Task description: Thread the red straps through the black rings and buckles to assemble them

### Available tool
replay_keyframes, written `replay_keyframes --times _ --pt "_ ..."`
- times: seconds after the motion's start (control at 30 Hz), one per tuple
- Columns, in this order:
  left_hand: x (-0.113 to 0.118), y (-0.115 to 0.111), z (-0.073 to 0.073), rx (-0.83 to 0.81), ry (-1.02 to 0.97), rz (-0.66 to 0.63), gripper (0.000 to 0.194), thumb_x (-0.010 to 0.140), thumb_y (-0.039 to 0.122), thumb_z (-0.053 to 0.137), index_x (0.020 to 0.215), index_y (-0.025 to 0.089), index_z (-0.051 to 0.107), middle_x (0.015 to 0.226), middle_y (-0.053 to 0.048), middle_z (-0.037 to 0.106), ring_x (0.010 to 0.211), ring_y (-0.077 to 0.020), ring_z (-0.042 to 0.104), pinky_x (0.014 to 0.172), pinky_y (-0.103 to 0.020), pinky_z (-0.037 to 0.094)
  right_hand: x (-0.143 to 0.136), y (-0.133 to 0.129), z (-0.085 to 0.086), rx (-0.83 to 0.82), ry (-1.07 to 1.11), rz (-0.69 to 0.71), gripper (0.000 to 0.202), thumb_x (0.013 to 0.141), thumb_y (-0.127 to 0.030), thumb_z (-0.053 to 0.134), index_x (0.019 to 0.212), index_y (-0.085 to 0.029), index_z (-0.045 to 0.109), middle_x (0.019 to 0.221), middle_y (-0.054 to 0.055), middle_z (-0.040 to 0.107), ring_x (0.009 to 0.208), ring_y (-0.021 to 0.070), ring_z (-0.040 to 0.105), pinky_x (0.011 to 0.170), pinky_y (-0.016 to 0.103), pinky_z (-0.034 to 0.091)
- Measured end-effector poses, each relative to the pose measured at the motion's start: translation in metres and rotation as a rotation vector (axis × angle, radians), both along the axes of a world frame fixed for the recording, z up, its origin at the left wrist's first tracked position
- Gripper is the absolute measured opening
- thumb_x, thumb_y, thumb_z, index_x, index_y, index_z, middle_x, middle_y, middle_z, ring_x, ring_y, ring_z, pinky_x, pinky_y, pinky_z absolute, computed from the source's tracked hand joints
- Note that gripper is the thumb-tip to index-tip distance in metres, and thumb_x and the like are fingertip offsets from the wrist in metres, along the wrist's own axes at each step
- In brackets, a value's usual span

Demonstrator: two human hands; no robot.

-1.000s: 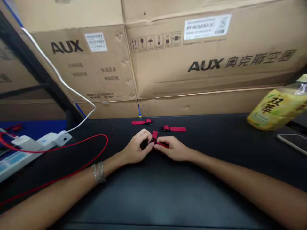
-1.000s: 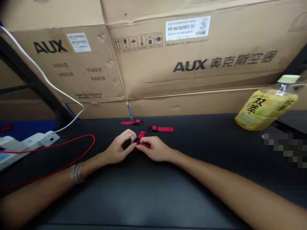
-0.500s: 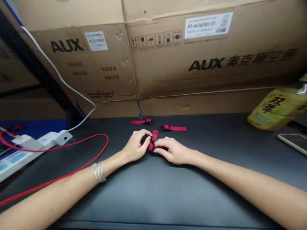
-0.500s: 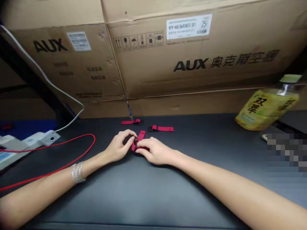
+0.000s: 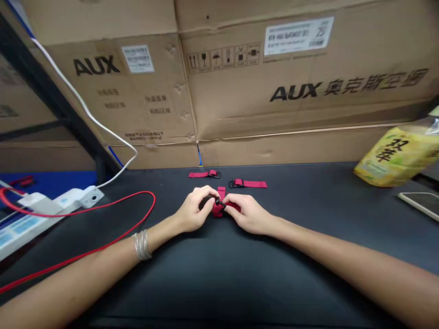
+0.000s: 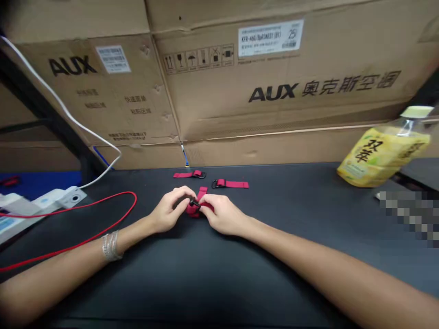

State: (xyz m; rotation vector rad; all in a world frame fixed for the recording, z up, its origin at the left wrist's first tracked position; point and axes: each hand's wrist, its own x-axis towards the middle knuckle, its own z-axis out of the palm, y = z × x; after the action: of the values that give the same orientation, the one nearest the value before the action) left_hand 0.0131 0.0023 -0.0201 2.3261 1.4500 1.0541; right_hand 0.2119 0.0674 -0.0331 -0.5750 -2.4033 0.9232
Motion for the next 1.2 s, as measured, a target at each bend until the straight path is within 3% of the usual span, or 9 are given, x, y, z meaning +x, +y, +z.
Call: replay_keyframes --times 0.23,0.47,0.93,1.2 --pt "0.004 -0.0041 0.0015 0.037 0.091 -0.104 0.009 0.09 0.024 0.049 0.089 0.018 0.056 0.088 -0.006 0.064 0.085 -0.0192 0.058 0.083 -0.036 0.042 -0.0017 0.0028 -0.0018 0.011 0.036 -0.093 0.016 0.091 -0.015 0.045 0.089 -0.015 0.061 0.087 0.005 0.067 0.078 0.013 0.059 0.075 0.025 0.044" --pt "0.0055 -0.0056 0.0029 0.035 0.118 -0.106 0.007 0.089 0.026 0.054 0.089 0.019 0.056 0.091 -0.006 0.065 0.088 -0.0196 0.059 0.085 -0.036 0.042 -0.0013 0.0027 -0.0023 -0.007 0.034 -0.109 0.014 0.09 -0.015 0.046 0.087 -0.015 0.06 0.085 0.004 0.066 0.075 0.0128 0.059 0.073 0.025 0.044" --pt "0.0048 -0.0036 -0.0002 -0.015 0.15 -0.117 0.025 0.082 0.039 0.071 0.089 0.02 0.056 0.093 -0.004 0.064 0.091 -0.0197 0.058 0.086 -0.035 0.04 0.0009 -0.0003 0.0011 0.042 0.053 0.007 0.016 0.09 -0.013 0.043 0.091 -0.016 0.058 0.09 0.005 0.066 0.076 0.012 0.058 0.075 0.024 0.045" --pt "0.0061 -0.0055 0.0002 0.031 0.161 -0.083 0.009 0.091 0.025 0.051 0.096 0.018 0.053 0.094 -0.006 0.063 0.088 -0.019 0.056 0.085 -0.035 0.043 0.0009 0.0014 -0.0017 0.087 0.0 -0.018 0.017 0.093 -0.017 0.043 0.097 -0.014 0.059 0.092 0.006 0.066 0.081 0.0144 0.06 0.078 0.027 0.046"
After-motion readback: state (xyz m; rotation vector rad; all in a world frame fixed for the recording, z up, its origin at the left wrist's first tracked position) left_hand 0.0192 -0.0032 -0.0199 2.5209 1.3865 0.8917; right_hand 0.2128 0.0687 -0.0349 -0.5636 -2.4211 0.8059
